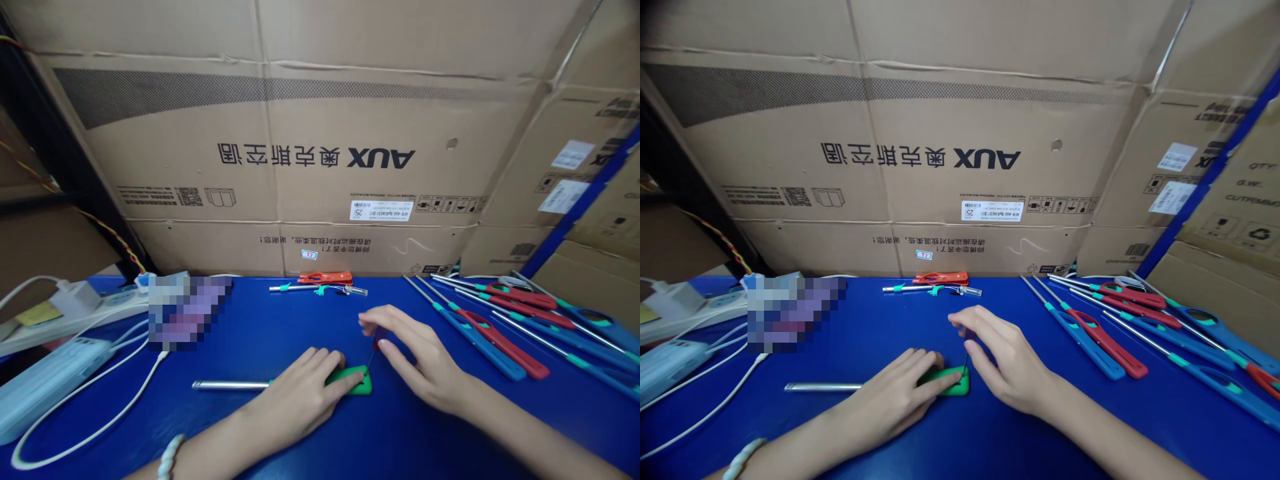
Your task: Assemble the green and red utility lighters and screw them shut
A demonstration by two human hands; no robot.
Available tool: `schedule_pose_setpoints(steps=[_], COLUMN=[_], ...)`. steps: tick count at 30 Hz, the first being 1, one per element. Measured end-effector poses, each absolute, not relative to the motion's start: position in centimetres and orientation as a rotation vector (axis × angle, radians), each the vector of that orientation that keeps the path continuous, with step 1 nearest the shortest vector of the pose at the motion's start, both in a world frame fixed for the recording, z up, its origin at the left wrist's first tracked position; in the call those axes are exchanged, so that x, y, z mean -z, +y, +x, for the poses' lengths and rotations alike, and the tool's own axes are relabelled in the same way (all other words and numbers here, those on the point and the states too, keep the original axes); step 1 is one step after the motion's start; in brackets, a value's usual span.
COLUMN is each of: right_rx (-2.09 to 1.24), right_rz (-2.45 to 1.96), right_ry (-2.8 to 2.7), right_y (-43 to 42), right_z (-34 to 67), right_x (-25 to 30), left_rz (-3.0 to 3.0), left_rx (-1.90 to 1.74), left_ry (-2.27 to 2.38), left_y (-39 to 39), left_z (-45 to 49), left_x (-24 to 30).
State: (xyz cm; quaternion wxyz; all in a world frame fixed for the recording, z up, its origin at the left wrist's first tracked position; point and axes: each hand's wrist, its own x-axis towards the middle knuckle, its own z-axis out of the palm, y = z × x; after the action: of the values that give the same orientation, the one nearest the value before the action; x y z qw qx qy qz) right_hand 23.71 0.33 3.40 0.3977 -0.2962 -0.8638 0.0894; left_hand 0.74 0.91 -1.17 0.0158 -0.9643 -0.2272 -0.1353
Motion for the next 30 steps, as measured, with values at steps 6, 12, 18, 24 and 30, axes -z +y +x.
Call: schedule_pose_setpoints(steps=[6, 12, 18, 24, 30], right_rx=[-0.195, -0.374, -0.15, -0.312, -0.21], right_rz=[-0.789, -0.782, -0.816, -0.811, -0.814], right_ry=[-2.15, -2.211, -2.193, -2.235, -2.253], right_y=[0.6, 0.51, 0.6, 0.53, 0.46], right_z=[23.75, 23.88, 24.05, 24.11, 24.1], right_x=[-3.46, -4.24, -3.97, -4.11, -4.18], left_rz=[-2.995, -2.997, -3.004, -2.998, -2.997], left_rx=[0.478, 0.425, 0.412, 0.459, 0.43], left_ry=[-0.698, -0.701, -0.707, -0.705, -0.712], left_y=[0.83, 0.81, 0.95, 0.95, 0.83], left_z=[0.75, 0.72, 0.76, 0.76, 0.76], left_x=[1.07, 1.09, 1.17, 1.3, 1.23])
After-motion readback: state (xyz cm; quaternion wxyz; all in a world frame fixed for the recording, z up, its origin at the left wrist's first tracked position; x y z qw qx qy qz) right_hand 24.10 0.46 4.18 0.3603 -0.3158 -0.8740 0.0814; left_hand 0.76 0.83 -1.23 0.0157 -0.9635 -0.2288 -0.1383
